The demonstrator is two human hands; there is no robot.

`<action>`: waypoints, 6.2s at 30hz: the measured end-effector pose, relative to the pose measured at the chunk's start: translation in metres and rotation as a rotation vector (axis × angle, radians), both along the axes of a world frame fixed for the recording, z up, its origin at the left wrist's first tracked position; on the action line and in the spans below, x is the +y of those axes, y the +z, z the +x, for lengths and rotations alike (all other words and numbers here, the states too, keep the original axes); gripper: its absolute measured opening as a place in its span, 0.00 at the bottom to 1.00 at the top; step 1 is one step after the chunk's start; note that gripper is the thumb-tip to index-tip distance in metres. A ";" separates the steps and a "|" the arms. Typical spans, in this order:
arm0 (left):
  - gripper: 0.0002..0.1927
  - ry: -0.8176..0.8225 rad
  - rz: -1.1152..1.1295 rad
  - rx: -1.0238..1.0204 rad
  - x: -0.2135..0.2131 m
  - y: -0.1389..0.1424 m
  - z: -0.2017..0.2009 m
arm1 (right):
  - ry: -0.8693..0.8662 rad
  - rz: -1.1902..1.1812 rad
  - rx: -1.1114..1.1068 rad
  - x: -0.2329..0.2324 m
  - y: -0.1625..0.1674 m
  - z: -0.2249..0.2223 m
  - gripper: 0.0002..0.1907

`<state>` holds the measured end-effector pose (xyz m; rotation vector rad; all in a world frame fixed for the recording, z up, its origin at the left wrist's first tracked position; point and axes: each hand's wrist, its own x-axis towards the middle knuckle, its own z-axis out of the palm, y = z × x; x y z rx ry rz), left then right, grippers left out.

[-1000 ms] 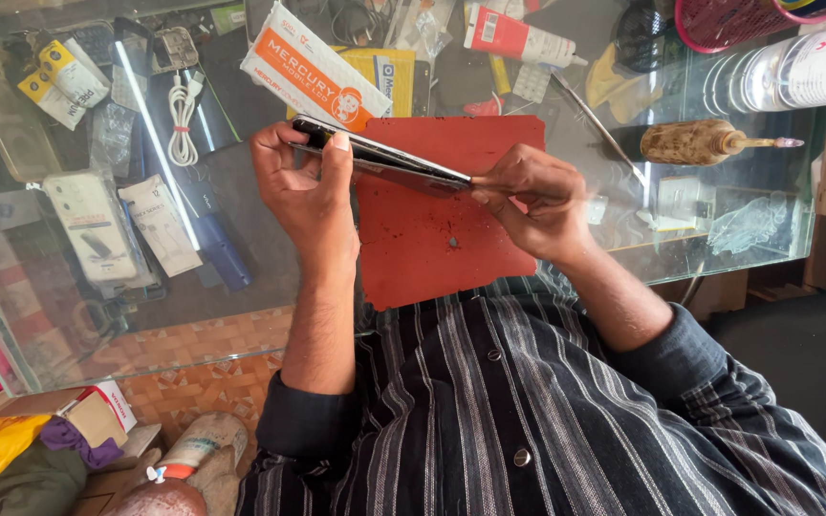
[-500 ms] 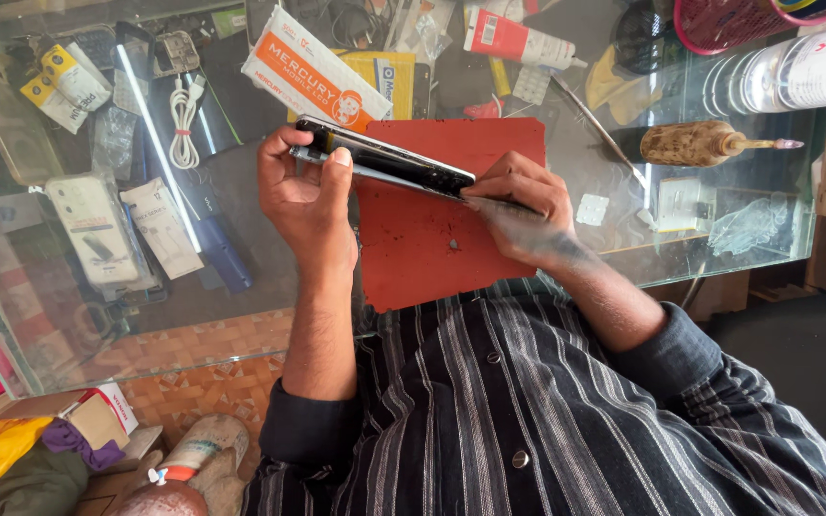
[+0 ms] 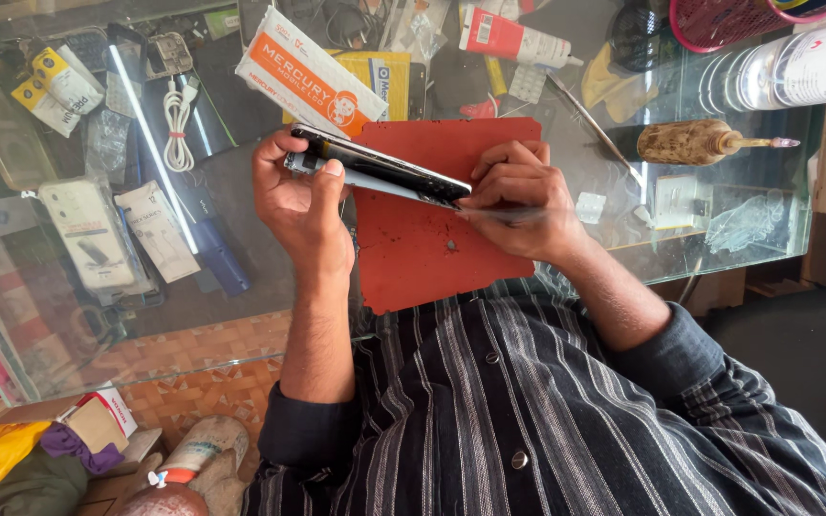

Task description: The person applies liquid from a bottle onto a smartphone, then pries along the edge of the phone with a blade to open the back cover. They remove the back cover, set it aside, and use a pry tool on the exposed internal components of the phone.

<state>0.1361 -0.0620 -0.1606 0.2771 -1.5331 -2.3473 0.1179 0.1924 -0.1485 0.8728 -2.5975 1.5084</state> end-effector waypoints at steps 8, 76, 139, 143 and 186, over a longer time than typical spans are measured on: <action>0.20 0.000 0.032 -0.076 -0.001 0.000 -0.002 | -0.059 0.064 -0.089 0.002 -0.005 0.003 0.09; 0.08 0.007 0.399 -0.320 0.038 0.032 0.009 | -0.159 -0.062 -0.465 0.047 0.059 0.010 0.27; 0.51 -0.526 0.471 -0.031 0.051 0.009 0.046 | 0.211 0.115 0.331 -0.007 0.091 0.015 0.13; 0.50 -0.565 0.440 -0.005 0.048 0.015 0.041 | 0.184 0.120 0.347 -0.005 0.091 0.013 0.11; 0.30 -0.358 0.616 0.154 0.056 0.042 0.044 | 0.220 -0.451 -0.735 0.016 0.087 0.021 0.48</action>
